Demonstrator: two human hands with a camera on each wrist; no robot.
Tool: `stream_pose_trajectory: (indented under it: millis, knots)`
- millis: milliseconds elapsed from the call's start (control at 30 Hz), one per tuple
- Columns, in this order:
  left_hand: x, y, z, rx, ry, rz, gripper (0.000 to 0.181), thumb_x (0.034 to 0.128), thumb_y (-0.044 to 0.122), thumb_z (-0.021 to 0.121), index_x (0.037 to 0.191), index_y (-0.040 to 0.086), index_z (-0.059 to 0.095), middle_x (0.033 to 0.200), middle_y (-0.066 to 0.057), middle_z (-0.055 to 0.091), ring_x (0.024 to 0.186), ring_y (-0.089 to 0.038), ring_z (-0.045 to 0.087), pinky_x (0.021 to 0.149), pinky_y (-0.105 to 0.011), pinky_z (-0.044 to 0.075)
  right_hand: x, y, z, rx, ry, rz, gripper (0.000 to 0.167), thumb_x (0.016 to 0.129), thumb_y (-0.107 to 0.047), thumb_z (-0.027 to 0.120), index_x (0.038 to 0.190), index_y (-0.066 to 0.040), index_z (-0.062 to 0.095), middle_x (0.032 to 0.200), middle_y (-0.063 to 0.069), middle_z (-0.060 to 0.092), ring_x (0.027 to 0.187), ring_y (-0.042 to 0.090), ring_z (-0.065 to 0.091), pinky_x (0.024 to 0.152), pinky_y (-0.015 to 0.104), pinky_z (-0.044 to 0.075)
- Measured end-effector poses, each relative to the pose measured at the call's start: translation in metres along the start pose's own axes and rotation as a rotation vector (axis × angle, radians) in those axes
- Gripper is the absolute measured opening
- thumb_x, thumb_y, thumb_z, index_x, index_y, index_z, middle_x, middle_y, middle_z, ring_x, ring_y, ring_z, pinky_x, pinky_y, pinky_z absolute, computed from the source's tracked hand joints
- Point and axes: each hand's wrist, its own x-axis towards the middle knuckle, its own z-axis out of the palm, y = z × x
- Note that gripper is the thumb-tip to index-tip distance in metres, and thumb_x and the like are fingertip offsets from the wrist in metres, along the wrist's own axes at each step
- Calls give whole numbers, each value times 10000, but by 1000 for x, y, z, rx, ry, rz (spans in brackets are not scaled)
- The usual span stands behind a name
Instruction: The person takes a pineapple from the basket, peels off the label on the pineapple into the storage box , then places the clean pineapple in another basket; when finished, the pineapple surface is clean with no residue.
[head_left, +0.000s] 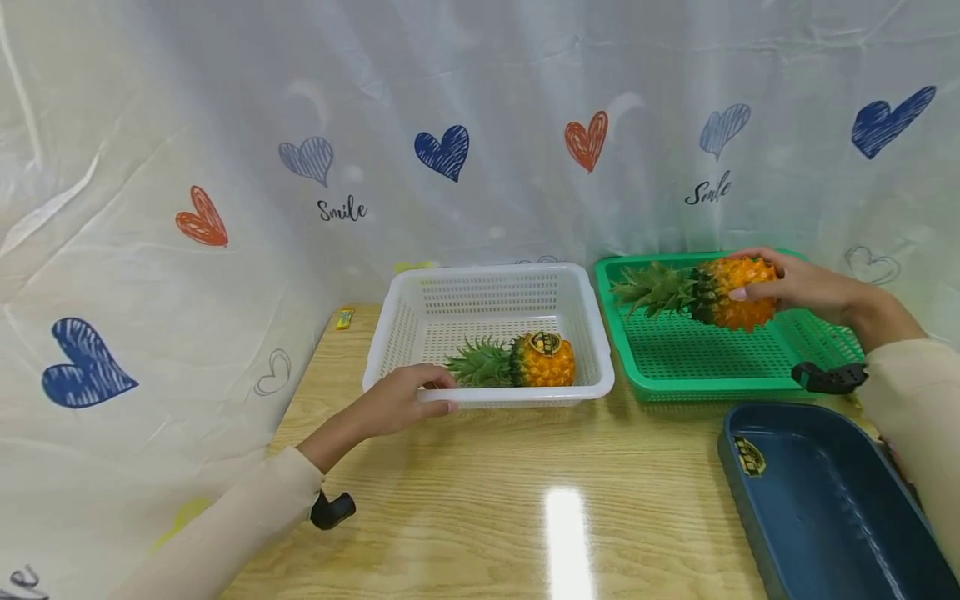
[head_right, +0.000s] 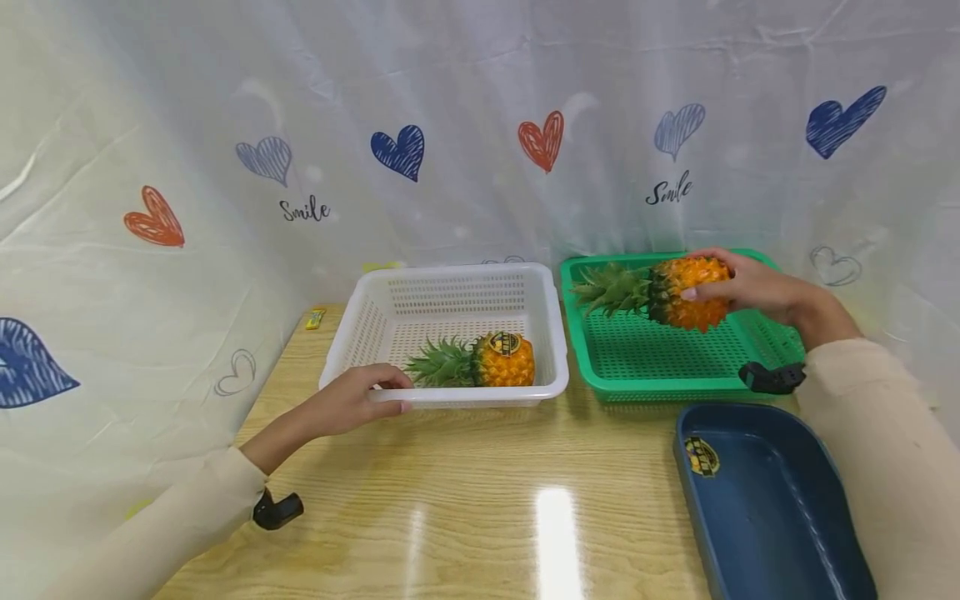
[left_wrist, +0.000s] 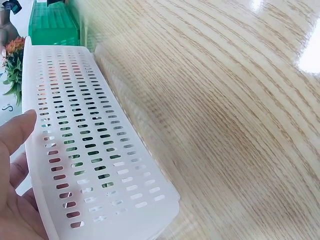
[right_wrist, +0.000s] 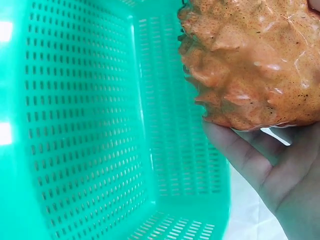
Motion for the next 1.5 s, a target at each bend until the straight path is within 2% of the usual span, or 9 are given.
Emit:
stream_pose_trajectory:
  millis: [100, 200, 300, 500, 667, 733, 833, 967, 1500]
  knots:
    - [0, -1, 1, -1, 0, 1, 190, 950, 385, 700, 1092, 261, 702, 1020, 114, 670, 910, -67, 612, 819, -326, 517, 3, 4, -3, 24, 13, 24, 673, 1040, -284, 547, 1557, -100, 159, 1333, 119, 467, 948, 97, 624, 794, 410, 536]
    - [0, -3, 2, -2, -2, 2, 200, 951, 400, 694, 1098, 265, 701, 1023, 115, 666, 911, -67, 608, 817, -325, 516, 3, 11, -8, 34, 22, 29, 595, 1045, -285, 544, 1526, -154, 218, 1180, -21, 533, 940, 113, 630, 795, 415, 542]
    - [1, -3, 3, 2, -3, 3, 204, 952, 401, 692, 1105, 266, 699, 1034, 116, 664, 922, -69, 607, 827, -329, 518, 4, 19, -12, 10, 28, 40, 551, 1049, -303, 536, 1507, -199, 249, 1230, 9, 515, 937, 67, 605, 811, 438, 530]
    - [0, -2, 4, 14, -2, -2, 204, 953, 392, 693, 1111, 263, 695, 1040, 118, 663, 927, -68, 607, 834, -331, 520, 7, 30, -13, -23, 26, 68, 732, 1051, -338, 520, 1591, -51, 116, 1483, 294, 290, 950, -30, 540, 893, 551, 513]
    - [0, -1, 3, 28, 3, -3, 203, 952, 383, 697, 1108, 254, 697, 1021, 115, 662, 905, -68, 606, 816, -326, 517, 12, 37, -9, -25, 29, 91, 806, 1040, -355, 540, 1601, -14, 73, 1523, 371, 218, 925, -86, 516, 939, 617, 489]
    - [0, 0, 3, 32, 2, -2, 201, 952, 375, 699, 1109, 250, 696, 1018, 112, 661, 901, -72, 606, 813, -326, 517, 14, 39, -8, -30, 41, 96, 795, 1032, -362, 560, 1601, -36, 112, 1520, 367, 233, 942, -51, 540, 940, 613, 493]
    - [0, 0, 3, 35, 0, -3, 203, 953, 372, 698, 1114, 249, 695, 1023, 110, 661, 907, -77, 606, 817, -328, 517, 17, 42, -6, -21, 47, 102, 792, 1023, -372, 579, 1607, -75, 132, 1556, 391, 153, 1143, 244, 570, 952, 629, 480]
    - [1, 0, 2, 43, -3, -11, 217, 955, 379, 693, 1130, 251, 694, 1043, 109, 662, 930, -76, 608, 838, -334, 515, 22, 47, -6, -2, 44, 112, 814, 1013, -392, 596, 1619, -127, 120, 1597, 392, -69, 1339, 589, 286, 964, 653, 457]
    - [-1, 1, 1, 44, -7, -13, 220, 961, 388, 683, 1137, 256, 686, 1069, 111, 660, 955, -72, 607, 864, -345, 515, 34, 57, 2, 6, 40, 124, 864, 1001, -387, 620, 1611, -68, 97, 1600, 360, -160, 1392, 655, 130, 979, 697, 421]
